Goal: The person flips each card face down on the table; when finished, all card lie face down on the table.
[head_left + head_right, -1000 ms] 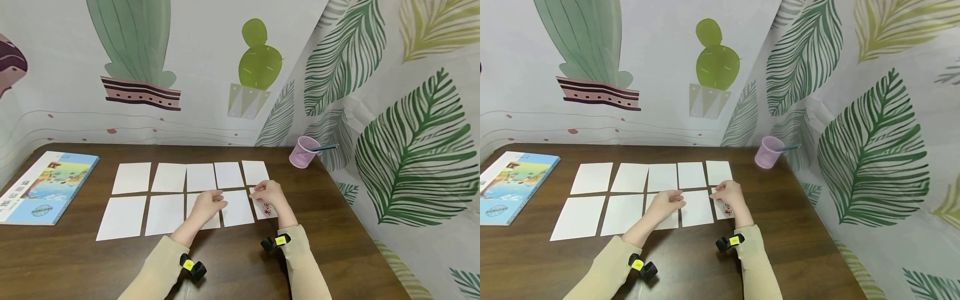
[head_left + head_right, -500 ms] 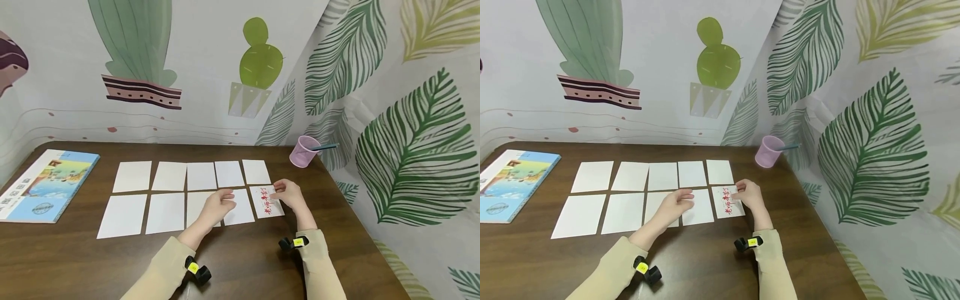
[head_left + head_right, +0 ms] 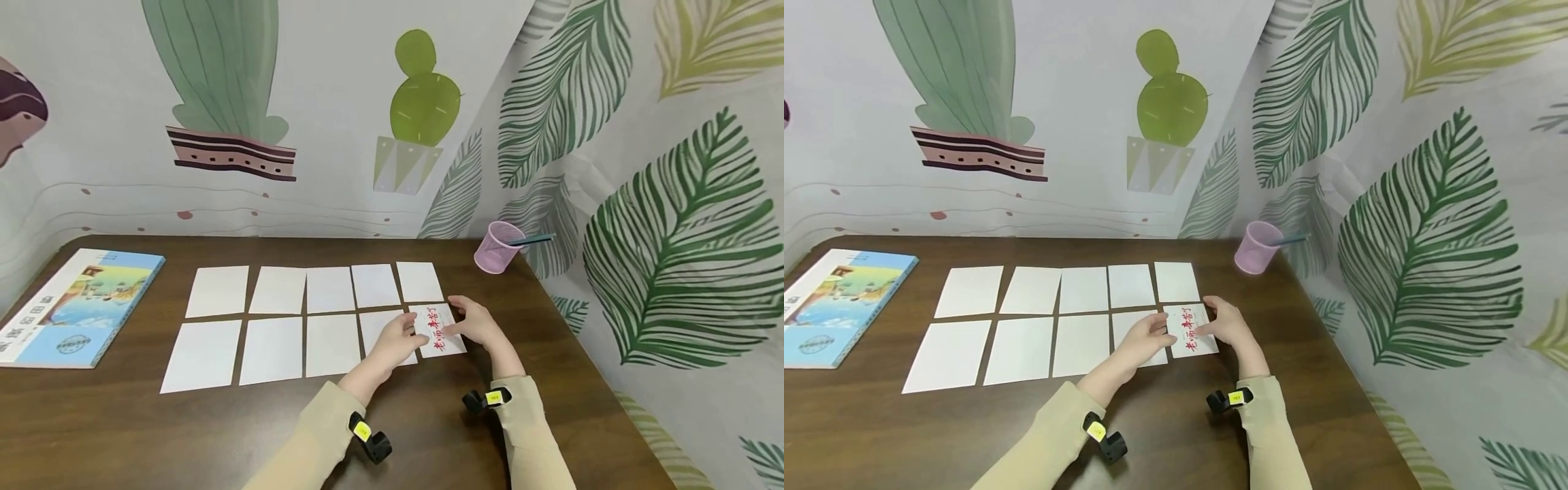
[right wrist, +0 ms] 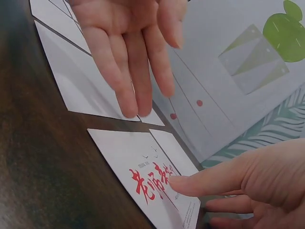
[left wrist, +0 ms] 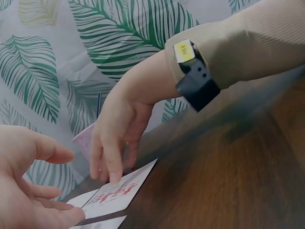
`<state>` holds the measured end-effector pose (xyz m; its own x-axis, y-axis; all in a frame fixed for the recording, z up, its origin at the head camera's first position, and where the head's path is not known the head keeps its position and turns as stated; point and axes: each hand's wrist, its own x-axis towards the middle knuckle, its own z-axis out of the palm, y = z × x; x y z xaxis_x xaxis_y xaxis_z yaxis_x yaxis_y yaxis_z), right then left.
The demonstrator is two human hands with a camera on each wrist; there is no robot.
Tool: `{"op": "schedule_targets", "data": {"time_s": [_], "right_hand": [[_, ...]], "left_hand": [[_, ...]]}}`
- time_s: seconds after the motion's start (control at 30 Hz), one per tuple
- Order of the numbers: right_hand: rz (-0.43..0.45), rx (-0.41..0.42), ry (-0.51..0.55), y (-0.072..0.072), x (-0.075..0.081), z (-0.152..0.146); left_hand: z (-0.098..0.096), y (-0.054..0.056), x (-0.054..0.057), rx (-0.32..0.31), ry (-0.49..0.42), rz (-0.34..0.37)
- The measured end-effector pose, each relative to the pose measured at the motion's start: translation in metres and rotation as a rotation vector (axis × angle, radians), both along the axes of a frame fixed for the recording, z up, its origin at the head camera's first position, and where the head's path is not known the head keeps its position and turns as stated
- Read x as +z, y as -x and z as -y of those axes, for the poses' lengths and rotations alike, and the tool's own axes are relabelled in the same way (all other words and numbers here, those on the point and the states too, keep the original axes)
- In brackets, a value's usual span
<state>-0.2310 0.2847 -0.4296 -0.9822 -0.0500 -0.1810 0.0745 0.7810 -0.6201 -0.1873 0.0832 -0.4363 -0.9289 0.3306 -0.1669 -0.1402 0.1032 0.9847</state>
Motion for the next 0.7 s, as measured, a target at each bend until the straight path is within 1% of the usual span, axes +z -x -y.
{"op": "schedule_targets", "data": {"time_s": [0.13,0.23,0.37,0.47,0.57,0.63,0.7], "right_hand": [[0.002,0.044,-0.027,0.001,0.000,0.002],[0.004,0.056,-0.043,0.001,0.000,0.001],[-0.019,0.089,-0.067,0.002,-0.001,-0.002],[-0.032,0.114,-0.086,0.002,-0.002,-0.004],[-0.037,0.131,-0.101,0.002,-0.004,-0.007],[-0.042,0.143,-0.104,0.002,-0.004,-0.008],[-0.047,0.152,-0.105,0.002,-0.003,-0.008]], "left_hand": [[-0.007,-0.002,-0.002,-0.019,0.008,-0.012],[-0.009,-0.004,-0.003,-0.046,0.020,-0.023],[-0.011,-0.007,-0.003,-0.070,0.054,-0.041],[-0.013,-0.008,-0.003,-0.092,0.101,-0.052],[-0.016,-0.010,-0.004,-0.117,0.159,-0.086],[-0.018,-0.011,-0.004,-0.123,0.192,-0.116],[-0.019,-0.012,-0.005,-0.120,0.203,-0.135]]}}
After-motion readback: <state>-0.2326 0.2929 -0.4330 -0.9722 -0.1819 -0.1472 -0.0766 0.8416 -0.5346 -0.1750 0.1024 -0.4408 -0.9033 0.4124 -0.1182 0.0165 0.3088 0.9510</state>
